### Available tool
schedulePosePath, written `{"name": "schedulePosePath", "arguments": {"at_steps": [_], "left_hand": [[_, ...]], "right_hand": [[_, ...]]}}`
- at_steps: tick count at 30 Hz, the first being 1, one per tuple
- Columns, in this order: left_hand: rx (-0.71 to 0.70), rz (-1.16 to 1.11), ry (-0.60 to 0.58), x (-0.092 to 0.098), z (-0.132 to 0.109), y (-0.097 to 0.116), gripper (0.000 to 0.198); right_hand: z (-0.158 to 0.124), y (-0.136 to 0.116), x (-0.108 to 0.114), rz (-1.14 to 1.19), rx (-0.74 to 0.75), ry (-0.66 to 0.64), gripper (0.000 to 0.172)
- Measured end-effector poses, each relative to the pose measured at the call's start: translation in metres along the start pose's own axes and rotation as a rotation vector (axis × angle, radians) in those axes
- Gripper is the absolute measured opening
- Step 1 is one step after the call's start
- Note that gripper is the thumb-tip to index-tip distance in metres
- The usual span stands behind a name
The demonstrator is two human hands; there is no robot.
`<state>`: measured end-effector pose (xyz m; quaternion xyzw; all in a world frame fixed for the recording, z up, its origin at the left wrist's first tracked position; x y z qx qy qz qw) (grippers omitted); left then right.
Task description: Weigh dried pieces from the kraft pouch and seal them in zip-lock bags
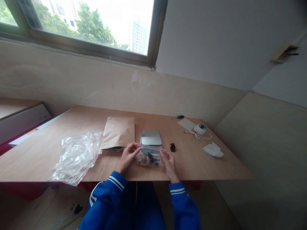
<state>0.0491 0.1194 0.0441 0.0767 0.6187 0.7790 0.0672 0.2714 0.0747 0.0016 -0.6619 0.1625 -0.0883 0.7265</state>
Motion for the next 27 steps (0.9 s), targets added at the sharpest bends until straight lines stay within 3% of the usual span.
{"name": "schedulePosePath", "arguments": {"at_steps": [21, 27], "left_hand": [[-0.024, 0.045, 0.065, 0.0059, -0.0006, 0.0033, 0.025], [-0.025, 0.046, 0.055, 0.0049, -0.0006, 0.0046, 0.024]], "right_hand": [[-0.0013, -0.0101, 0.0002, -0.021, 0.089, -0.004, 0.023], [-0.0007, -0.003, -0.0004, -0.007, 0.013, -0.005, 0.029]]}}
Point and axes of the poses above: each hand's wrist, its own z-axis towards the middle knuckle, its own x-axis out of the back of the hand, y = z × x, the point moved 8 cm from there along z, towards the middle knuckle, and after that the axes turned 2 degrees about -z, right-handed, at the moved point
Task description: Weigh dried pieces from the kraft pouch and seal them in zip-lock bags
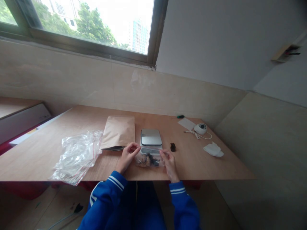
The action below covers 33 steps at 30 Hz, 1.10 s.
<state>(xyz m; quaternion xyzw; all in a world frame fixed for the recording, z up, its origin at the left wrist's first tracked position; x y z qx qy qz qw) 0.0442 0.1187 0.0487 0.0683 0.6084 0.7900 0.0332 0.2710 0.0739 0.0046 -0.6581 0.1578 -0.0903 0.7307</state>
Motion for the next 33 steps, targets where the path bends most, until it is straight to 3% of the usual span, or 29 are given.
{"name": "schedulePosePath", "arguments": {"at_steps": [5, 9, 33], "left_hand": [[0.035, -0.054, -0.036, -0.0044, -0.0008, -0.0012, 0.026], [0.048, -0.097, -0.028, -0.0044, -0.001, -0.0022, 0.028], [0.072, -0.115, -0.009, -0.0018, -0.0004, -0.0077, 0.025]], "right_hand": [[0.0004, 0.0016, -0.0016, 0.071, -0.031, -0.02, 0.034], [0.0017, 0.003, 0.0003, 0.118, -0.018, -0.006, 0.028], [0.0013, 0.004, 0.005, 0.019, -0.024, 0.045, 0.029]]}}
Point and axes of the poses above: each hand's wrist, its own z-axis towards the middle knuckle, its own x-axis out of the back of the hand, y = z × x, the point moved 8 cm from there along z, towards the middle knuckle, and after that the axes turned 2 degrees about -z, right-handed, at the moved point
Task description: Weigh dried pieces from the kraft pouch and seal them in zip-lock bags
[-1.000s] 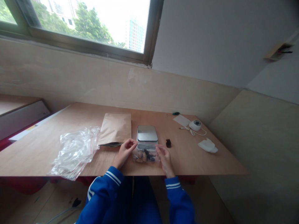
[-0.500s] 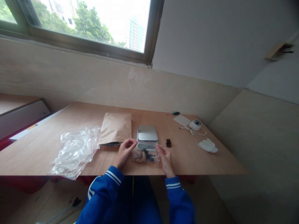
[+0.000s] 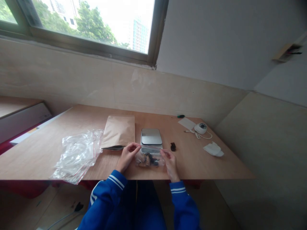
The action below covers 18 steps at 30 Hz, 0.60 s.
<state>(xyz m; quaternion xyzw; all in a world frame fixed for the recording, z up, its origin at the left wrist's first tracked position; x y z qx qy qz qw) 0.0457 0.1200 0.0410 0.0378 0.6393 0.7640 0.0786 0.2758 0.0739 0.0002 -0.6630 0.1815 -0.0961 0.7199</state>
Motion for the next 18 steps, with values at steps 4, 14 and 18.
{"name": "schedulePosePath", "arguments": {"at_steps": [4, 14, 18], "left_hand": [[0.017, 0.01, 0.015, 0.001, 0.0, -0.002, 0.026], [0.041, -0.073, -0.057, -0.006, -0.002, -0.001, 0.023], [0.043, -0.07, -0.077, -0.009, -0.002, 0.0, 0.024]], "right_hand": [[-0.001, -0.002, 0.001, -0.007, 0.015, 0.018, 0.028], [-0.002, 0.004, -0.012, 0.027, -0.057, -0.118, 0.033], [-0.003, -0.001, -0.013, -0.025, -0.006, -0.112, 0.029]]}}
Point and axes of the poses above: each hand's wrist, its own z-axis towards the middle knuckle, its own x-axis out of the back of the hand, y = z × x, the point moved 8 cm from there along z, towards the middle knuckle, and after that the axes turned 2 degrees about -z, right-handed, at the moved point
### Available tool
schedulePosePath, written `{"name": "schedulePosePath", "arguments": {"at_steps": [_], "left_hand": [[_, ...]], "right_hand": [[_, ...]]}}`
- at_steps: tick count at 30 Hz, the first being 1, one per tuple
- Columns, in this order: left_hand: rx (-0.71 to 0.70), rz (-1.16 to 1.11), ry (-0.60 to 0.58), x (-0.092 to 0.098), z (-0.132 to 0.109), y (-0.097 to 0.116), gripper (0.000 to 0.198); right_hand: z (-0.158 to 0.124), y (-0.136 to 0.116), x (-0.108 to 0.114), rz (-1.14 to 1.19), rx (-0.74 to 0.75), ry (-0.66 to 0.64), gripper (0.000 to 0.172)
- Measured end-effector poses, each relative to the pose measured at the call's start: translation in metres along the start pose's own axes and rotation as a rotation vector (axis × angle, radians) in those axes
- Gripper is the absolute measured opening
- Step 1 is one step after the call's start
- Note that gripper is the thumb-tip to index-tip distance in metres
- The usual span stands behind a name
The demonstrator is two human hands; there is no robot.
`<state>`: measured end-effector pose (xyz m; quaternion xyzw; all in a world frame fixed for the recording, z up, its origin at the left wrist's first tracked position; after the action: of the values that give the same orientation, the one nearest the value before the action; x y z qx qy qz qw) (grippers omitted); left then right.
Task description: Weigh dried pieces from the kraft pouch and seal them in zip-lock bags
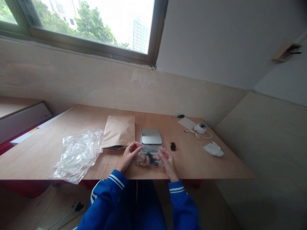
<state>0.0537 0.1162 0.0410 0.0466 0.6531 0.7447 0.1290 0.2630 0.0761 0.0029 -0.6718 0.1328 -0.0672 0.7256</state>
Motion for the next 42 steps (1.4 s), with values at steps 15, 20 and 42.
{"name": "schedulePosePath", "arguments": {"at_steps": [15, 20, 42], "left_hand": [[0.016, 0.048, -0.041, -0.002, 0.0, 0.0, 0.031], [0.014, 0.039, -0.036, -0.003, -0.001, 0.005, 0.027], [0.058, 0.028, -0.027, -0.005, 0.001, -0.004, 0.033]], "right_hand": [[-0.003, -0.01, 0.0, -0.008, 0.041, 0.032, 0.027], [-0.002, -0.01, 0.003, -0.043, 0.098, 0.053, 0.023], [-0.003, -0.004, -0.028, 0.041, 0.002, -0.037, 0.029]]}}
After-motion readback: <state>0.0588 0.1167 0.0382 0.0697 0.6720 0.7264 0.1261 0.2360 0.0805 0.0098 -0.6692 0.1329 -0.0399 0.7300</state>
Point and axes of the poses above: each hand's wrist, its own z-axis towards the middle knuckle, its own x-axis out of the back of the hand, y = z × x, the point moved 8 cm from there along z, towards the middle knuckle, and after that the axes turned 2 degrees about -z, right-handed, at the moved point
